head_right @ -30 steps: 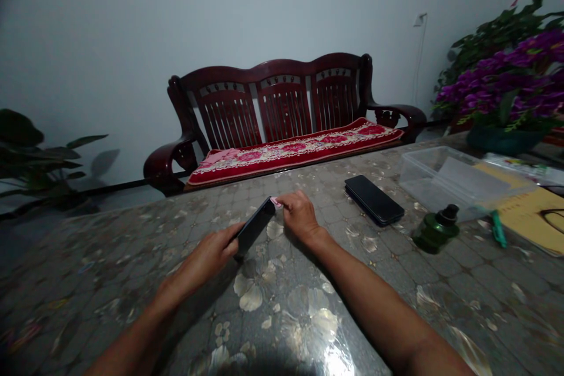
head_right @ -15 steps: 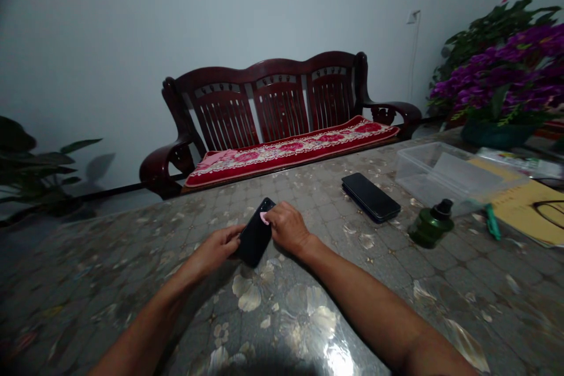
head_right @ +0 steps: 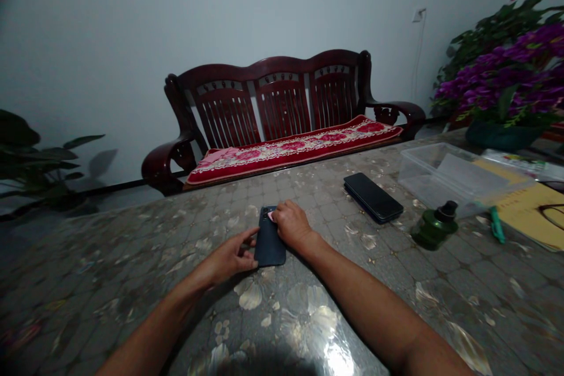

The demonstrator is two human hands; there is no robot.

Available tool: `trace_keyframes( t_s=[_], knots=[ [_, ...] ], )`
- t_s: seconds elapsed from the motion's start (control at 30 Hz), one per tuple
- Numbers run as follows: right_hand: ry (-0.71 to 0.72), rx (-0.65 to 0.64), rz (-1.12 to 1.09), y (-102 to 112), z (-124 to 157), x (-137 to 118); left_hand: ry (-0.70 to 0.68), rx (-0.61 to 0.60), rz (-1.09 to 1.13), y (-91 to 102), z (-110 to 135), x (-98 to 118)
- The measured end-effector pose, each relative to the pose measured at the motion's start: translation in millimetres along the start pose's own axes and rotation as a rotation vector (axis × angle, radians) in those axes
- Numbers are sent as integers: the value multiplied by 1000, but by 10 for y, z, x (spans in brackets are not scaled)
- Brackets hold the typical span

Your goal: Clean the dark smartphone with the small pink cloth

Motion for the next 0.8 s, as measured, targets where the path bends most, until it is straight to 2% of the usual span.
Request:
trace_keyframes(
  t_s=[0.13, 0.23, 0.53, 0.7, 0.8],
  knots=[
    [9, -25, 22, 4, 4, -12, -72, 115, -321, -37, 9, -38],
    [16, -30, 28, 12, 2, -17, -116, 145, -471, -56, 48, -3],
    [7, -89, 61, 19, -13, -13, -110, 135, -663, -111, 214, 258],
    [8, -80, 55, 21, -24, 10, -115, 134, -746, -116, 247, 286],
    [11, -61, 52, 17, -71, 45, -187, 141, -813, -110, 230, 249]
  ],
)
Point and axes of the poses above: each hand's wrist, its own z-axis away from the middle knuckle, its own y-axis out of the back of the hand, x = y × z, the point moved 1 cm from there along -z, towards the middle knuckle, and after that the axes turned 13 degrees about -z, right-handed, at the moved point
